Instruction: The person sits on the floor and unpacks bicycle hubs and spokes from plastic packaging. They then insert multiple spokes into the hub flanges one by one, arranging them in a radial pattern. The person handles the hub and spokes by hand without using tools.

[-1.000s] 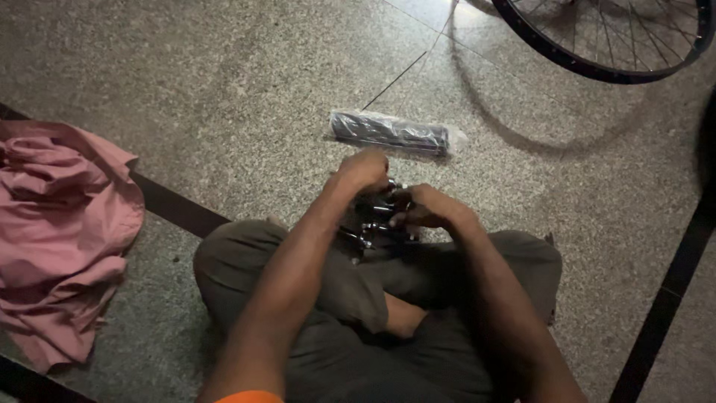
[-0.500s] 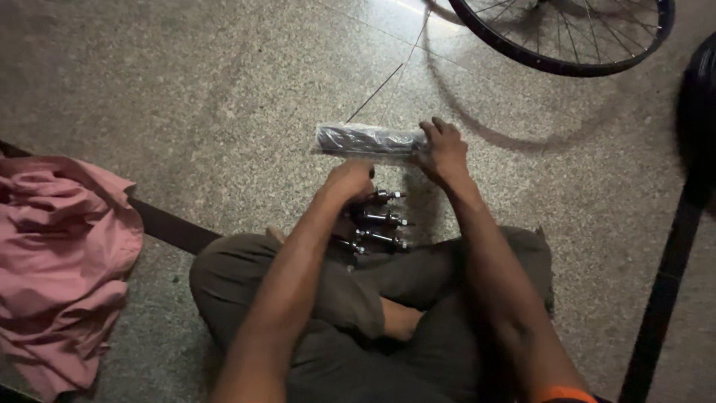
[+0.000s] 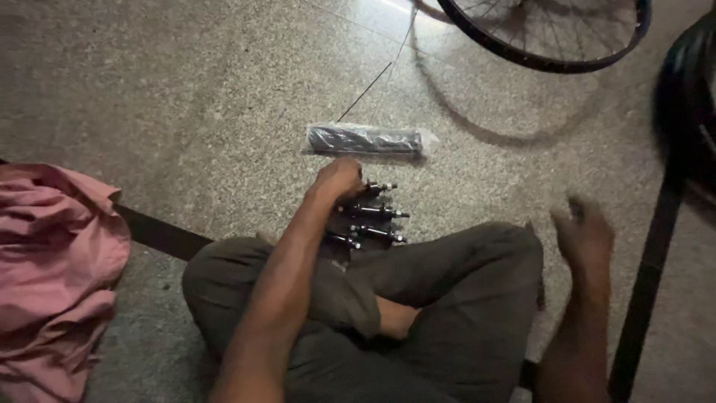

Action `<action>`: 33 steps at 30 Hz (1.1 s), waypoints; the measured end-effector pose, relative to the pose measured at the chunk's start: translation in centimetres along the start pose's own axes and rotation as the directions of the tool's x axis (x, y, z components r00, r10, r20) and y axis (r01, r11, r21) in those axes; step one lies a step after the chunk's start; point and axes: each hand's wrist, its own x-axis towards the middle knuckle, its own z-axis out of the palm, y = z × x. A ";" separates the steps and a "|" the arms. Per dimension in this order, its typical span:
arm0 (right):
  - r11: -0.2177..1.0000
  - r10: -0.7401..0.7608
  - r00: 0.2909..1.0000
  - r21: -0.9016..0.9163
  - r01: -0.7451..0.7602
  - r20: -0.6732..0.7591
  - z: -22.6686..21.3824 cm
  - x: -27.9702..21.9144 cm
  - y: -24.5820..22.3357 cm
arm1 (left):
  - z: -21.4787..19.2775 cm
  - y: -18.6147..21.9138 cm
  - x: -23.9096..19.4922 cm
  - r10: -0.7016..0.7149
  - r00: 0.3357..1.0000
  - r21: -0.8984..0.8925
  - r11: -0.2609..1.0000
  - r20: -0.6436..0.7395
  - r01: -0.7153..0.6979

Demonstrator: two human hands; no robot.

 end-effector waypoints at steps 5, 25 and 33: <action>0.887 0.279 0.945 -0.423 -0.185 0.172 4.4 -9.4 13.9 | 1.1 -0.3 0.7 0.039 0.998 0.041 0.998 -0.053 -0.037; 0.812 -0.581 0.575 0.358 0.461 0.576 19.9 9.2 -14.6 | -0.8 -0.6 -0.4 -0.024 0.999 0.066 0.997 -0.038 0.027; 0.630 -0.765 0.608 0.053 0.775 0.210 16.8 7.2 -21.2 | -2.9 0.7 -0.7 -0.013 0.974 -0.035 0.999 -0.224 0.006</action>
